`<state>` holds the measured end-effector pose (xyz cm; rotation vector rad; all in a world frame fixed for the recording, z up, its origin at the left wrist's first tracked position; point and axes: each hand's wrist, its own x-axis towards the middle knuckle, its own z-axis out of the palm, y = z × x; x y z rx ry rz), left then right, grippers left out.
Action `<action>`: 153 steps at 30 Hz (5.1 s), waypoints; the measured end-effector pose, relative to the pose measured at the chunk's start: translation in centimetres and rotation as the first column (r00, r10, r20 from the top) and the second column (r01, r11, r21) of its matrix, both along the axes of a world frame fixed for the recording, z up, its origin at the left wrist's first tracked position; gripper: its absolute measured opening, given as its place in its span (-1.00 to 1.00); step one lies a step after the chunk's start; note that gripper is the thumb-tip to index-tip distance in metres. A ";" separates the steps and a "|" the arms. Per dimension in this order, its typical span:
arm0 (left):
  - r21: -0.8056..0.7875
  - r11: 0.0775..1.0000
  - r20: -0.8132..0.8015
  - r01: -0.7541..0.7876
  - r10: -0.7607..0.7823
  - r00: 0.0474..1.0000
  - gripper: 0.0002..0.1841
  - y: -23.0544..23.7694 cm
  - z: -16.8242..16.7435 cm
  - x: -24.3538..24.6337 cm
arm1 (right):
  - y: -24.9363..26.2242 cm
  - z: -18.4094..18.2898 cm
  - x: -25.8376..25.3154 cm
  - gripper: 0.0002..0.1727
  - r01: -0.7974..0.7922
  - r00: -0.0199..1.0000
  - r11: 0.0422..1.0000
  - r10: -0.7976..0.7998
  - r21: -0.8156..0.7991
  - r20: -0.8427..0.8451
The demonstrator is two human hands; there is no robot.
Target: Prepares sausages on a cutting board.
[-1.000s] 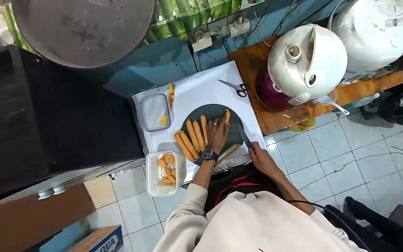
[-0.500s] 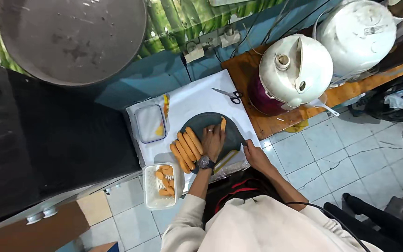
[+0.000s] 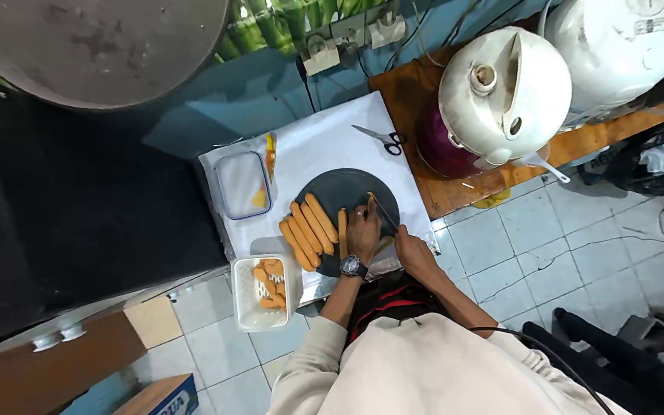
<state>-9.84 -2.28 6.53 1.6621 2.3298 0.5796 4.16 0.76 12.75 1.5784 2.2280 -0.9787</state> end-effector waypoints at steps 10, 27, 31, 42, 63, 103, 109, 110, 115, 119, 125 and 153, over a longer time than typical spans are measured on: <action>0.073 0.996 0.006 -0.051 0.050 0.999 -0.55 0.8 -1.5 0.5 | 0.5 0.1 -0.6 -0.60 -0.055 0.992 0.998 0.059 -0.039 0.112; 0.093 0.993 0.209 -0.068 0.047 0.977 -0.53 0.0 -0.6 -0.2 | 3.2 0.1 -3.4 -0.57 -0.047 0.989 0.996 0.057 -0.077 0.138; 0.094 0.992 0.224 -0.086 0.063 0.973 -0.46 -0.7 0.5 -0.9 | 3.9 -0.1 -3.7 -0.57 -0.073 0.991 0.997 0.071 -0.016 -0.116; 0.123 0.989 0.100 -0.084 0.072 0.992 -0.48 -0.3 -0.8 -0.3 | -0.3 -0.1 -1.0 -0.55 -0.086 0.995 0.996 0.086 -0.002 0.039; 0.191 0.977 0.121 -0.092 0.069 0.990 -0.64 -0.6 -1.2 -0.6 | 1.5 -0.2 -3.1 -0.61 -0.055 0.989 0.992 0.069 -0.111 0.130; 0.220 0.974 0.075 -0.062 0.047 0.996 -0.67 -1.4 -2.2 -1.1 | -0.1 -0.4 -2.4 -0.51 -0.047 0.999 0.998 0.047 -0.036 -0.016; 0.243 0.964 0.098 -0.107 0.086 0.992 -0.73 -1.0 -2.5 -0.8 | 0.8 -0.7 -3.0 -0.56 -0.069 0.997 0.994 0.071 -0.089 0.023; 0.234 0.967 0.103 -0.097 0.075 0.992 -0.71 -1.3 -2.2 -0.8 | 1.3 -1.2 -3.5 -0.59 -0.073 0.997 0.994 0.075 -0.082 0.017; 0.246 0.962 0.128 -0.119 0.090 0.988 -0.72 -1.3 -2.2 -0.9 | 0.0 -0.8 -2.6 -0.54 -0.091 0.984 0.988 0.108 -0.124 0.140; 0.250 0.953 0.199 -0.169 0.120 0.973 -0.73 -1.7 -1.5 -1.0 | 0.5 -0.7 -2.7 -0.53 -0.080 0.988 0.990 0.094 -0.113 0.122; 0.235 0.960 0.194 -0.152 0.107 0.975 -0.67 -2.3 -1.1 -0.7 | 0.6 -0.5 -3.0 -0.53 -0.070 0.997 0.996 0.071 -0.051 0.011; 0.337 0.875 0.267 -0.348 0.266 0.926 -0.84 -1.5 -3.3 0.3 | -1.5 -1.6 -1.6 -0.63 -0.127 0.992 0.992 0.127 0.021 -0.001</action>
